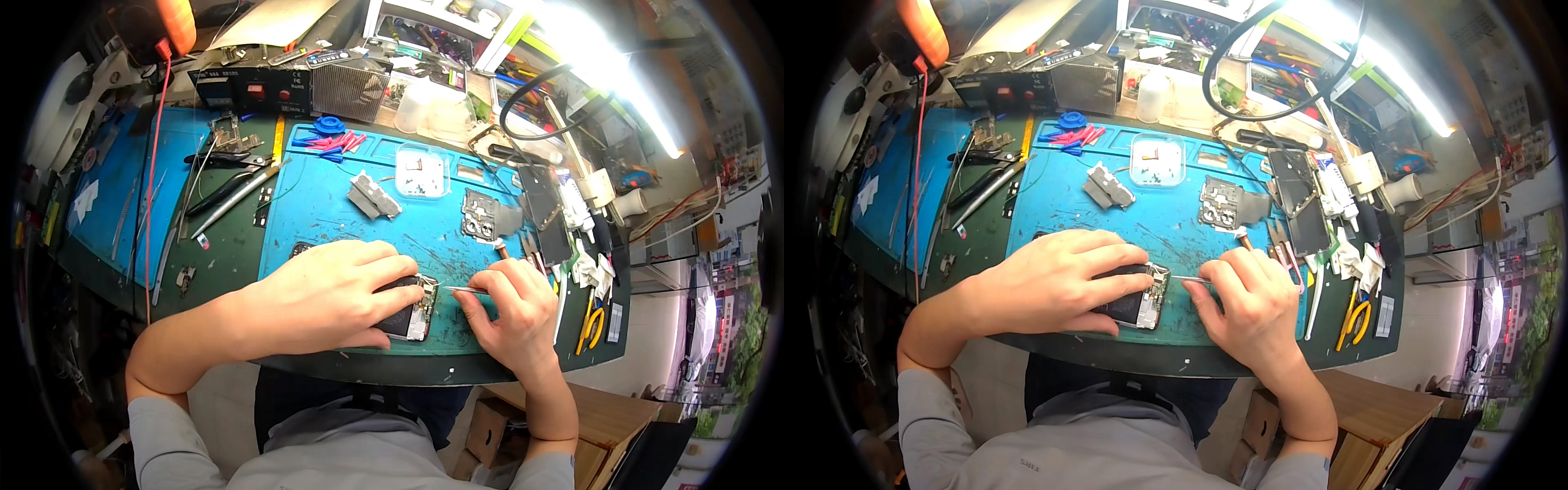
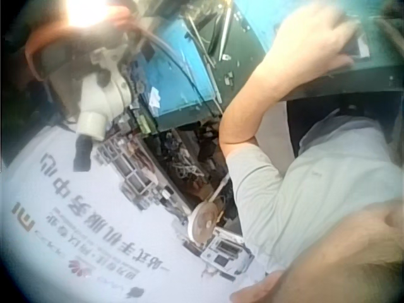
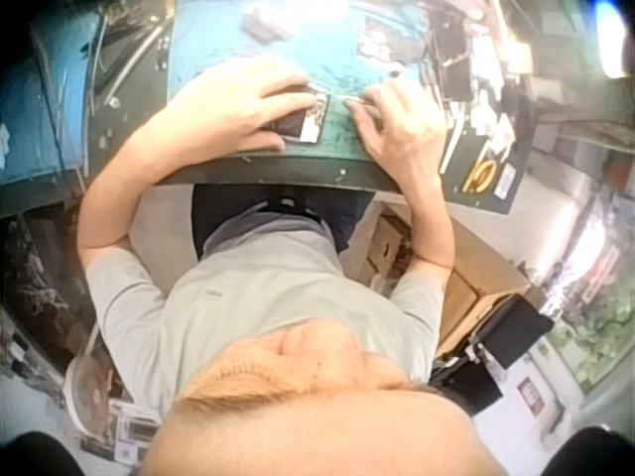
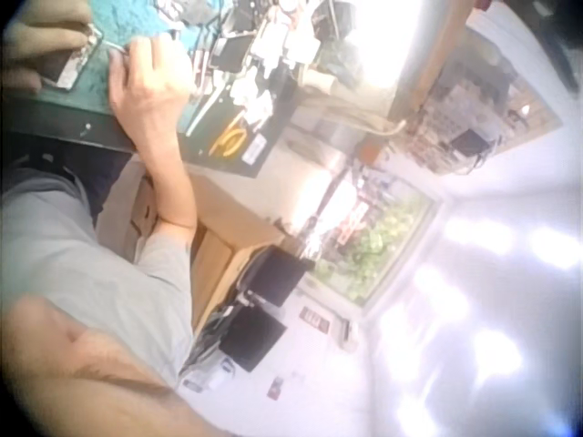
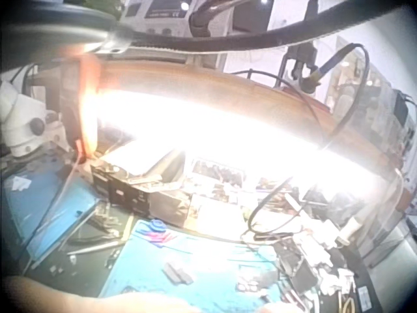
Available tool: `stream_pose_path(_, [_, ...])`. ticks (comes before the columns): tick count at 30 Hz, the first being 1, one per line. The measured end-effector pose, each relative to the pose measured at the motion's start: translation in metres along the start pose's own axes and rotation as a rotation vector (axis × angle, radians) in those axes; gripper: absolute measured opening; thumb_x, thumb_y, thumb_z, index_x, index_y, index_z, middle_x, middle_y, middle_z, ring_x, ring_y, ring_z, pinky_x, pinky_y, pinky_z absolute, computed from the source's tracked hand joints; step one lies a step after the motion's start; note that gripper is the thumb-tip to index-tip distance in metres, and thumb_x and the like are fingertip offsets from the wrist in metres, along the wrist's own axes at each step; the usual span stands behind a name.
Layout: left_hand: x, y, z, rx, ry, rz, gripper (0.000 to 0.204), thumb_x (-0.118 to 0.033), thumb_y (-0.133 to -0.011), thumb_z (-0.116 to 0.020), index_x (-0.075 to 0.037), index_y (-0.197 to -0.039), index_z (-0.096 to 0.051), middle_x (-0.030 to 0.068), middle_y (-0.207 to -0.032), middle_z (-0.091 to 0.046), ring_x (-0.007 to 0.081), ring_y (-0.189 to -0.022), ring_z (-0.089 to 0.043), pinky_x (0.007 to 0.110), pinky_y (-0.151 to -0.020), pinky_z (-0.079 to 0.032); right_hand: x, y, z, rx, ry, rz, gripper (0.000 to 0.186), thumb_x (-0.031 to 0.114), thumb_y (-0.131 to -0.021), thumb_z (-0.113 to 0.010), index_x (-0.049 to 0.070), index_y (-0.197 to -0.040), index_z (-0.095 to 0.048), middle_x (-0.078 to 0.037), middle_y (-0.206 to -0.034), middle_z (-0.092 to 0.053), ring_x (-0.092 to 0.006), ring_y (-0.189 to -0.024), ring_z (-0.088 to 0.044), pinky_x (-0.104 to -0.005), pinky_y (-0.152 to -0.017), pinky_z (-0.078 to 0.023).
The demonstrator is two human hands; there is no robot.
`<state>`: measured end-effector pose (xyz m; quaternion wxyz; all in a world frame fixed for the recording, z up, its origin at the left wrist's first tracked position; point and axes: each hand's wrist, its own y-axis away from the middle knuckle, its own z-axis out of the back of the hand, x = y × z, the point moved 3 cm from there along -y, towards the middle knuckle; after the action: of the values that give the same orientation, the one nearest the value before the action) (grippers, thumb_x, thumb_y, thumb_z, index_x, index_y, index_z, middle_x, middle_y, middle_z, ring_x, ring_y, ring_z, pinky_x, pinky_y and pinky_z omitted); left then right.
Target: The person disassembles a smartphone, removes the battery, and uses a screwdriver to adjust internal components. They then reassemble the phone and power it on to verify functionality.
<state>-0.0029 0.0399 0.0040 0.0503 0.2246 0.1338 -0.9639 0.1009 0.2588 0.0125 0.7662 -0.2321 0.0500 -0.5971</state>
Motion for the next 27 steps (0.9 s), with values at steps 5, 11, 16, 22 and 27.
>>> stream_pose_path(5, [-0.0023,0.0003,-0.0007,0.002,0.006,0.014,0.064,-0.028,-0.075,-0.089,-0.005,-0.131,-0.067,0.0122,-0.134,-0.063,0.0306,-0.12,-0.064,0.043,-0.099,-0.056,0.0035,-0.0032,-0.0053,0.024,0.015,0.037,0.022,0.016,-0.078,-0.088,0.01,-0.088,-0.069,-0.003,-0.084,-0.064,-0.0254,-0.073,-0.061,-0.0386,-0.065,-0.048])
stream_pose_path(11, [-0.0019,-0.0007,0.0002,0.009,0.009,0.014,0.064,-0.029,-0.076,-0.089,-0.005,-0.13,-0.067,0.0116,-0.134,-0.063,0.0299,-0.121,-0.064,0.043,-0.099,-0.055,0.0025,-0.0025,-0.0073,0.023,-0.009,0.029,0.022,0.016,-0.079,-0.088,0.01,-0.087,-0.069,-0.003,-0.084,-0.065,-0.0252,-0.074,-0.061,-0.0386,-0.065,-0.048])
stream_pose_path(16, [-0.002,-0.001,0.0005,0.006,0.007,0.012,0.063,-0.029,-0.076,-0.088,-0.005,-0.13,-0.067,0.0114,-0.134,-0.063,0.0294,-0.121,-0.064,0.042,-0.099,-0.055,0.0017,-0.0012,-0.0071,0.012,-0.02,0.027,0.022,0.016,-0.079,-0.088,0.01,-0.087,-0.069,-0.003,-0.084,-0.065,-0.0256,-0.074,-0.061,-0.0388,-0.065,-0.048])
stream_pose_path(22, [-0.002,-0.0005,0.0005,0.005,0.008,0.014,0.064,-0.029,-0.076,-0.088,-0.005,-0.131,-0.066,0.0118,-0.134,-0.063,0.0297,-0.121,-0.064,0.043,-0.1,-0.055,0.0032,-0.001,-0.0078,0.014,-0.025,0.024,0.021,0.016,-0.079,-0.088,0.01,-0.087,-0.069,-0.003,-0.084,-0.065,-0.0255,-0.074,-0.061,-0.0385,-0.064,-0.048])
stream_pose_path(27, [-0.0017,-0.0007,-0.0002,0.01,0.009,0.016,0.065,-0.029,-0.076,-0.089,-0.005,-0.131,-0.066,0.0118,-0.134,-0.063,0.0296,-0.121,-0.064,0.043,-0.1,-0.055,0.0017,0.0003,-0.0091,0.011,-0.028,0.018,0.022,0.015,-0.079,-0.088,0.01,-0.087,-0.069,-0.003,-0.084,-0.065,-0.0256,-0.074,-0.062,-0.0386,-0.064,-0.048])
